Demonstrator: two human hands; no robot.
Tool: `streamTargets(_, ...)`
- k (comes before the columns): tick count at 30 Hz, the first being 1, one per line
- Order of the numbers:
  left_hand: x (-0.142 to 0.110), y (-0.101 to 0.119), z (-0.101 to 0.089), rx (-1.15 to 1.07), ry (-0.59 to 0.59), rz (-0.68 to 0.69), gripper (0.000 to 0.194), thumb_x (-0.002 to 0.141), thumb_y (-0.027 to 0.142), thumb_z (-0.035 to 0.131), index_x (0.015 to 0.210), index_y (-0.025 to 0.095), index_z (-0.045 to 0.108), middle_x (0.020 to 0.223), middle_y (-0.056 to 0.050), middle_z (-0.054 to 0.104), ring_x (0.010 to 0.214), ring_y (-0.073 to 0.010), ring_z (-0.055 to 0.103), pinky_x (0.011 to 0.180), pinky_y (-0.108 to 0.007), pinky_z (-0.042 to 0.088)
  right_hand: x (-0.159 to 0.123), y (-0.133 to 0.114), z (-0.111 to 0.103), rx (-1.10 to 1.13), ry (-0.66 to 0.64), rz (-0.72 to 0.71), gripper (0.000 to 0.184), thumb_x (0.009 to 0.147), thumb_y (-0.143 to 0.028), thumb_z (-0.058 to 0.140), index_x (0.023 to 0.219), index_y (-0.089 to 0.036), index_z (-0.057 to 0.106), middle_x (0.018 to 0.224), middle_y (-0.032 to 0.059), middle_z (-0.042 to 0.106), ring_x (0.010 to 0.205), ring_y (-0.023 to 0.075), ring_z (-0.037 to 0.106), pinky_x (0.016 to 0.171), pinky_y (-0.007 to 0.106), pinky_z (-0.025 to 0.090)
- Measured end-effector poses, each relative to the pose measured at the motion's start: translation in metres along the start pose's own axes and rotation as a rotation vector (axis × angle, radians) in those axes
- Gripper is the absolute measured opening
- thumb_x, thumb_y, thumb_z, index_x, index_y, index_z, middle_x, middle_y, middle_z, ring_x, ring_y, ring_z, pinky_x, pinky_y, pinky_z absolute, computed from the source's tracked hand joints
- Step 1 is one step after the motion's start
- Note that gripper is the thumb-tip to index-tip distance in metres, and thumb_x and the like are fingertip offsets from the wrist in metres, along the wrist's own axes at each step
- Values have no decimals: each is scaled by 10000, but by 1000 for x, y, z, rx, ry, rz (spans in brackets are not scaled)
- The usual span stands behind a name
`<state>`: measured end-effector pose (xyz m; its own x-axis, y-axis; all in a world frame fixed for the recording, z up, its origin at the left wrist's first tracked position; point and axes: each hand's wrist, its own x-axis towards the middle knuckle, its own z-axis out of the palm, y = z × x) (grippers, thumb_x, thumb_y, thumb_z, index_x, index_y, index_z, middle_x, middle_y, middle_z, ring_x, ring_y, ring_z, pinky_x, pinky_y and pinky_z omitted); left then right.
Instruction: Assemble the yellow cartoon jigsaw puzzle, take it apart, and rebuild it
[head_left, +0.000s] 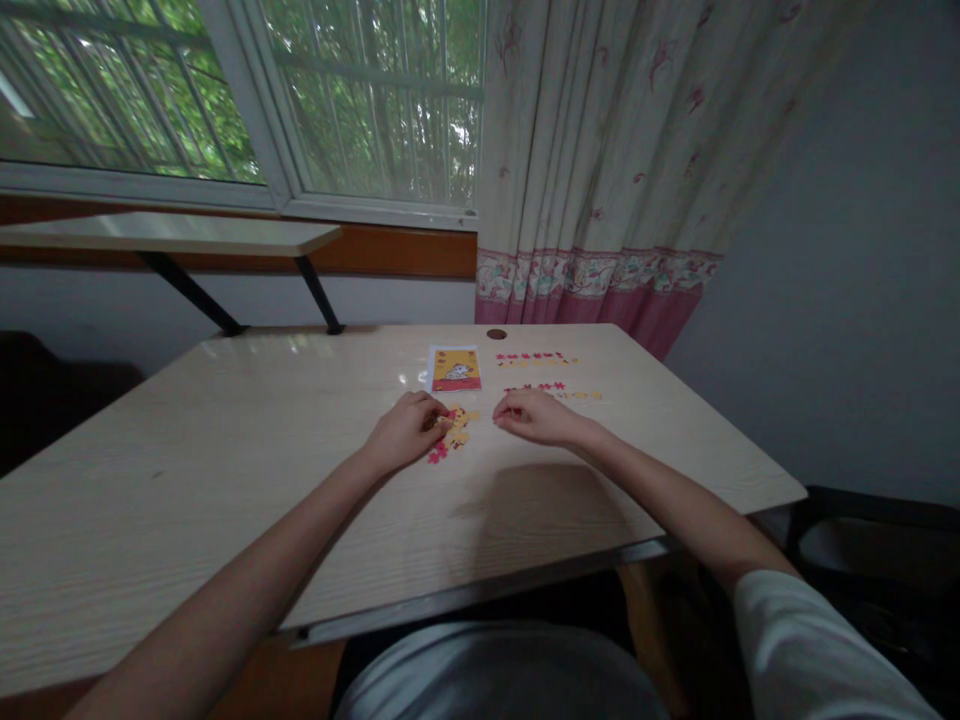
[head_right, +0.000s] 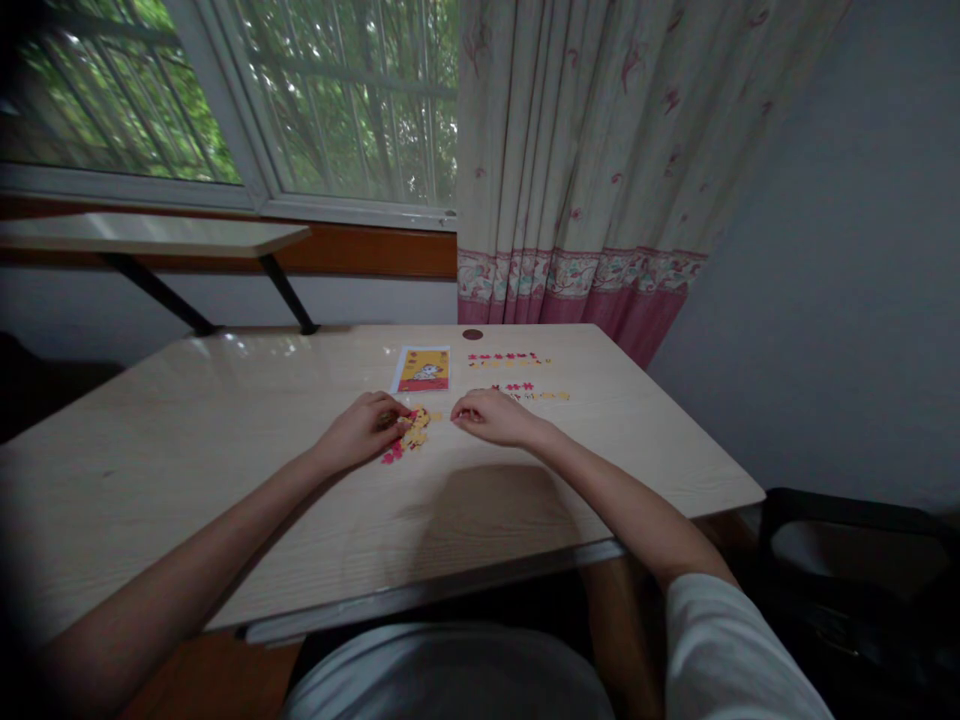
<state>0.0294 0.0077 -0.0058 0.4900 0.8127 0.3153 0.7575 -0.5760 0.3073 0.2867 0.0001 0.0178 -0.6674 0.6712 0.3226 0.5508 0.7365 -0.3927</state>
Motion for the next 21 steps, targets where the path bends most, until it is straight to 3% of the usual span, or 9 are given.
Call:
streamTargets(6, -1, 4, -7, -4, 52, 49, 288, 851, 362, 444, 878, 189, 673, 850, -81, 656, 848, -228, 537, 752, -330, 414, 0, 3, 11, -8, 4, -80, 165, 836, -205, 507, 867, -172, 666, 809, 44, 669, 741, 137, 586, 727, 254, 416)
streamTargets(10, -2, 9, -11, -79, 147, -39, 290, 851, 352, 450, 922, 181, 673, 823, -74, 664, 762, -201, 553, 698, -313, 422, 1, -3, 16, 14, 33, -27, 162, 832, -221, 524, 883, -169, 669, 777, 37, 661, 713, 129, 578, 700, 241, 414)
streamTargets(13, -2, 9, -5, -326, 201, -156, 280, 811, 363, 519, 930, 166, 679, 842, -68, 679, 700, -172, 578, 651, -286, 446, 2, -10, 20, 71, 58, 33, 178, 836, -244, 526, 894, -157, 670, 763, 38, 654, 675, 118, 566, 655, 227, 413)
streamTargets(21, -1, 25, 7, -979, 148, -294, 378, 634, 432, 718, 853, 124, 709, 860, -103, 709, 737, -198, 641, 711, -332, 509, 4, -17, 32, 92, 225, 104, 205, 816, -273, 562, 983, -192, 651, 816, 31, 659, 682, 119, 565, 648, 231, 421)
